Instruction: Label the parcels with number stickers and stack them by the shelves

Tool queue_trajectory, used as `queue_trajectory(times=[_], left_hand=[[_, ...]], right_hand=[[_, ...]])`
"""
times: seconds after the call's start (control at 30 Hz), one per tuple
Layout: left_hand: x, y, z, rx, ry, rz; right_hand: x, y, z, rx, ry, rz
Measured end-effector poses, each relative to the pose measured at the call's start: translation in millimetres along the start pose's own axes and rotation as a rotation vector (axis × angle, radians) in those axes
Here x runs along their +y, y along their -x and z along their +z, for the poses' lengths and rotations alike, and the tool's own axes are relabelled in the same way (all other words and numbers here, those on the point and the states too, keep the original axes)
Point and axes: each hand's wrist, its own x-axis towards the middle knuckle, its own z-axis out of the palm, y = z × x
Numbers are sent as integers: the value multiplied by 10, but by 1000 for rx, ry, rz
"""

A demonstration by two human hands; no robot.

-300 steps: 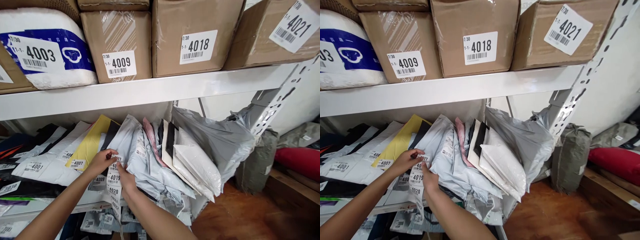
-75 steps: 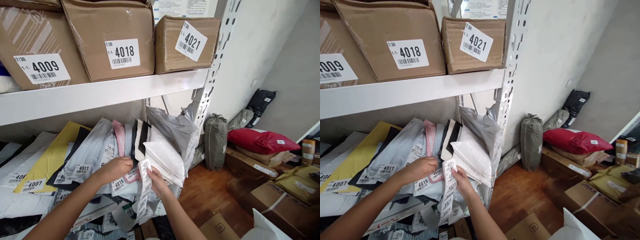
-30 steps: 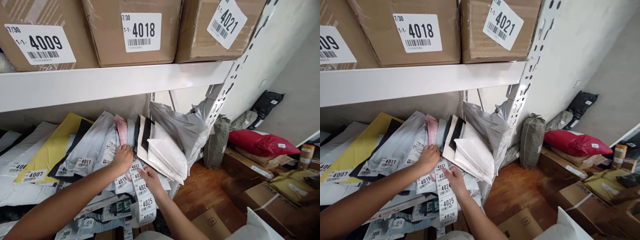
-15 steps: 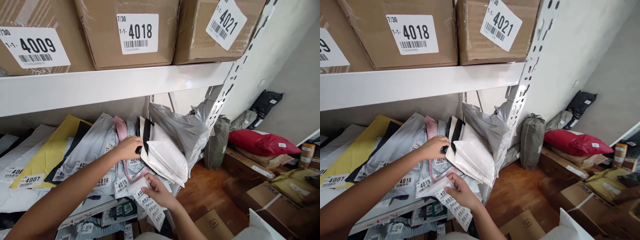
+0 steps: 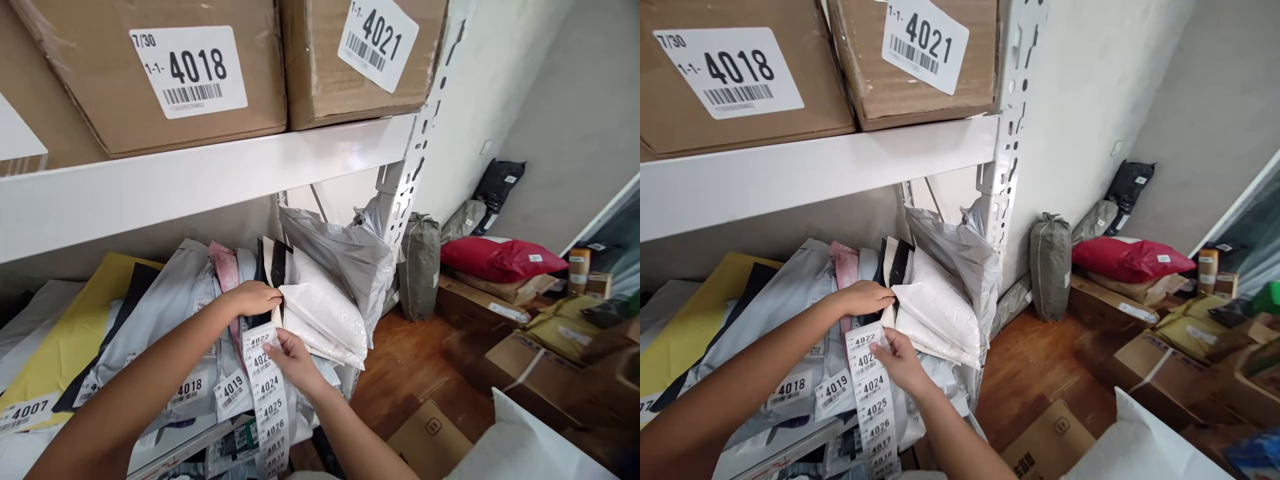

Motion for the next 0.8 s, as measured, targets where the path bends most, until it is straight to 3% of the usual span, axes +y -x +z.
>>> queue_trajectory(times=[0.17,0.23,0.47,0.67,0.8], left_hand=[[-210,1,74,89,352,140],[-249,-27,132,113,382,155],[-258,-31,156,-28,503,305],[-385,55,253,-34,273,171],[-430,23,298,-21,315,74]], right_hand=[[165,-77,135,71,111,-144],[209,-104,190,136,107,-188],[277,-260,213,425,-109,-52],[360,-341,185,534,-193,-42],[413,-408,130,550,-199,2]])
